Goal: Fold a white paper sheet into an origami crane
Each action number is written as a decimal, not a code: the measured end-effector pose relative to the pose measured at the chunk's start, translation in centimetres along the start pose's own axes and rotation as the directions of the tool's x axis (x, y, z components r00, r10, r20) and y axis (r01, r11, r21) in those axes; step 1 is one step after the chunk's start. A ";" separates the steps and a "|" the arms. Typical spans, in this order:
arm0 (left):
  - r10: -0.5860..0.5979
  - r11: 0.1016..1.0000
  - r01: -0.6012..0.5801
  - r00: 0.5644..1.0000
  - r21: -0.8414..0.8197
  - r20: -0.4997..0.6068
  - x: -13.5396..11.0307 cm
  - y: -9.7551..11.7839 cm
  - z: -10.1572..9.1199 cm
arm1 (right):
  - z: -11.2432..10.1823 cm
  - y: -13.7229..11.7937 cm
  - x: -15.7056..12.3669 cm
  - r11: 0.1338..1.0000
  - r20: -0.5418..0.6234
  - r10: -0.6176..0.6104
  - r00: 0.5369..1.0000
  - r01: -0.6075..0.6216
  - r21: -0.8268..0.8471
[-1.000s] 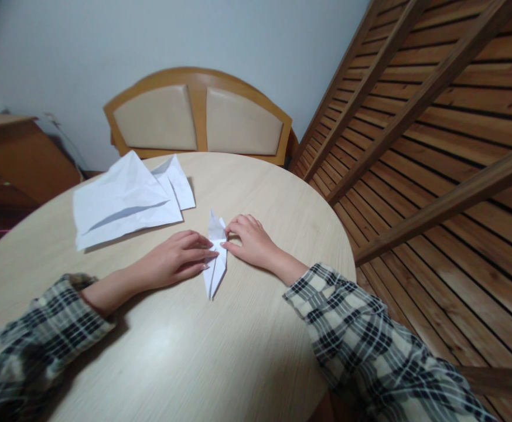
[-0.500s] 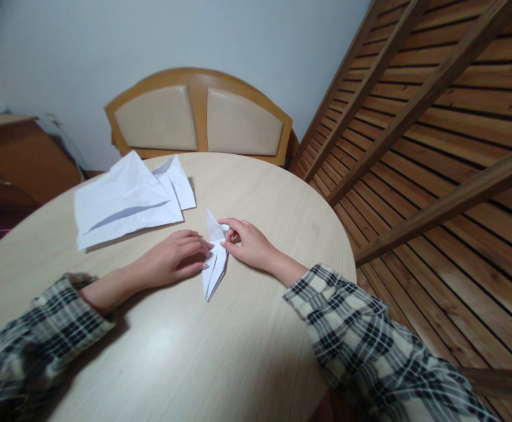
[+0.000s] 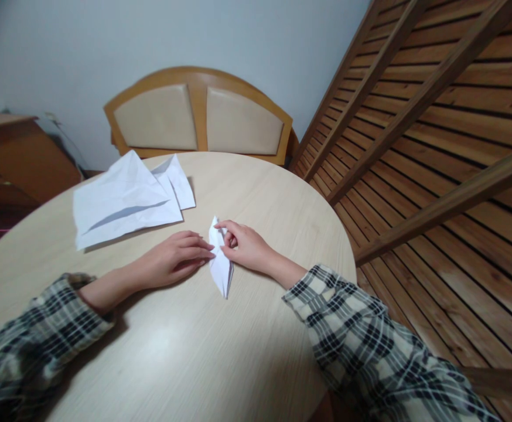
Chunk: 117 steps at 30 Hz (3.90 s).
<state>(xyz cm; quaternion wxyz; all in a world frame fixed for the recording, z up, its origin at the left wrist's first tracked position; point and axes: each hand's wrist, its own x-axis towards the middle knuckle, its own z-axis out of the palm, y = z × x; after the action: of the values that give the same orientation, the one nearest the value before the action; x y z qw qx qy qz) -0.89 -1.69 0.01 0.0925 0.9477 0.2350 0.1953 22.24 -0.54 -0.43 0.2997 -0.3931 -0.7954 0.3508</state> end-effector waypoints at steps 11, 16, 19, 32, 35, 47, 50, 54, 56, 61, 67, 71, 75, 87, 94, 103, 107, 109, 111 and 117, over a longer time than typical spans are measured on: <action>0.077 0.993 -0.078 0.997 0.083 0.020 0.2 0.7 0.0 | -0.3 0.0 0.1 0.974 -0.030 -0.074 0.997 0.066 -0.216; 0.065 0.992 -0.067 0.998 0.104 0.023 0.2 0.9 0.1 | -0.2 -0.1 0.1 0.963 -0.032 -0.111 0.993 0.100 -0.250; 0.059 0.994 -0.062 0.998 0.095 0.031 0.2 0.9 0.1 | -0.1 -0.2 0.1 0.960 -0.039 -0.111 0.993 0.097 -0.264; 0.069 0.992 -0.071 0.997 0.108 0.017 0.1 0.7 0.2 | -0.8 -0.9 -0.1 0.934 0.027 -0.196 0.980 0.195 -0.301; 0.099 0.984 -0.095 0.995 0.150 -0.014 0.0 0.6 0.3 | -1.1 -0.9 -0.1 0.929 0.052 -0.213 0.976 0.219 -0.299; 0.211 0.940 -0.158 0.966 0.301 -0.152 -0.1 0.8 -0.1 | -1.4 -0.9 -0.3 0.926 0.138 -0.186 0.973 0.221 -0.305; 0.186 0.951 -0.148 0.975 0.270 -0.120 0.0 0.6 0.0 | -1.5 -0.8 -0.3 0.924 0.145 -0.185 0.972 0.223 -0.311; 0.140 0.971 -0.115 0.984 0.208 -0.111 -0.1 0.1 0.6 | -1.5 -0.7 -0.2 0.922 0.147 -0.185 0.972 0.224 -0.316; 0.099 0.981 -0.081 0.990 0.179 -0.099 -0.1 -0.1 0.9 | -1.5 -0.7 -0.3 0.921 0.152 -0.191 0.970 0.231 -0.314; -0.013 0.992 0.016 1.000 0.127 -0.027 -0.1 -0.3 1.2 | -1.5 -0.6 -0.2 0.918 0.148 -0.200 0.969 0.238 -0.317; -0.050 0.996 0.051 0.999 0.078 -0.014 0.0 -0.3 1.2 | -1.4 -0.4 -0.2 0.909 0.154 -0.208 0.966 0.249 -0.335; -0.048 0.994 0.050 0.999 0.096 -0.017 0.0 -0.3 1.2 | -1.4 -0.6 -0.3 0.898 0.166 -0.181 0.969 0.231 -0.375; -0.045 0.993 0.048 0.999 0.107 -0.024 0.0 -0.3 1.2 | -1.5 -0.6 -0.3 0.886 0.170 -0.137 0.976 0.198 -0.420; -0.035 0.992 0.040 0.999 0.116 -0.041 0.1 -0.1 1.1 | -1.6 -0.6 -0.2 0.900 0.157 -0.151 0.976 0.202 -0.386; -0.062 0.991 0.070 0.996 0.117 -0.070 0.3 0.2 0.7 | -1.4 -0.8 0.0 0.881 0.147 -0.188 0.971 0.232 -0.411; -0.070 0.972 0.098 0.988 0.212 -0.135 0.3 -0.5 1.4 | -0.8 -1.0 0.1 0.748 0.207 -0.210 0.956 0.293 -0.595; -0.049 0.952 0.096 0.985 0.291 -0.165 0.4 -0.3 1.4 | -0.2 -1.0 0.1 0.733 0.191 -0.199 0.961 0.275 -0.622; -0.037 0.943 0.094 0.983 0.319 -0.180 0.4 -0.2 1.3 | 0.0 -1.0 0.1 0.729 0.173 -0.199 0.965 0.264 -0.631; -0.034 0.934 0.103 0.979 0.342 -0.200 0.3 -0.1 1.3 | 0.2 -1.0 0.2 0.732 0.157 -0.206 0.966 0.258 -0.631; -0.023 0.949 0.144 0.918 0.280 -0.395 0.4 0.3 0.6 | 0.3 -0.9 0.1 0.810 0.040 -0.238 0.971 0.220 -0.543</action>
<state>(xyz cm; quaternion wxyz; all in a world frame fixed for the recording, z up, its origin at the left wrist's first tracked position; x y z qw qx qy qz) -0.16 -1.84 -0.35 -0.0940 0.8821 0.3165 0.3360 21.61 -0.93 0.19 0.2279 -0.3684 -0.8989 0.0660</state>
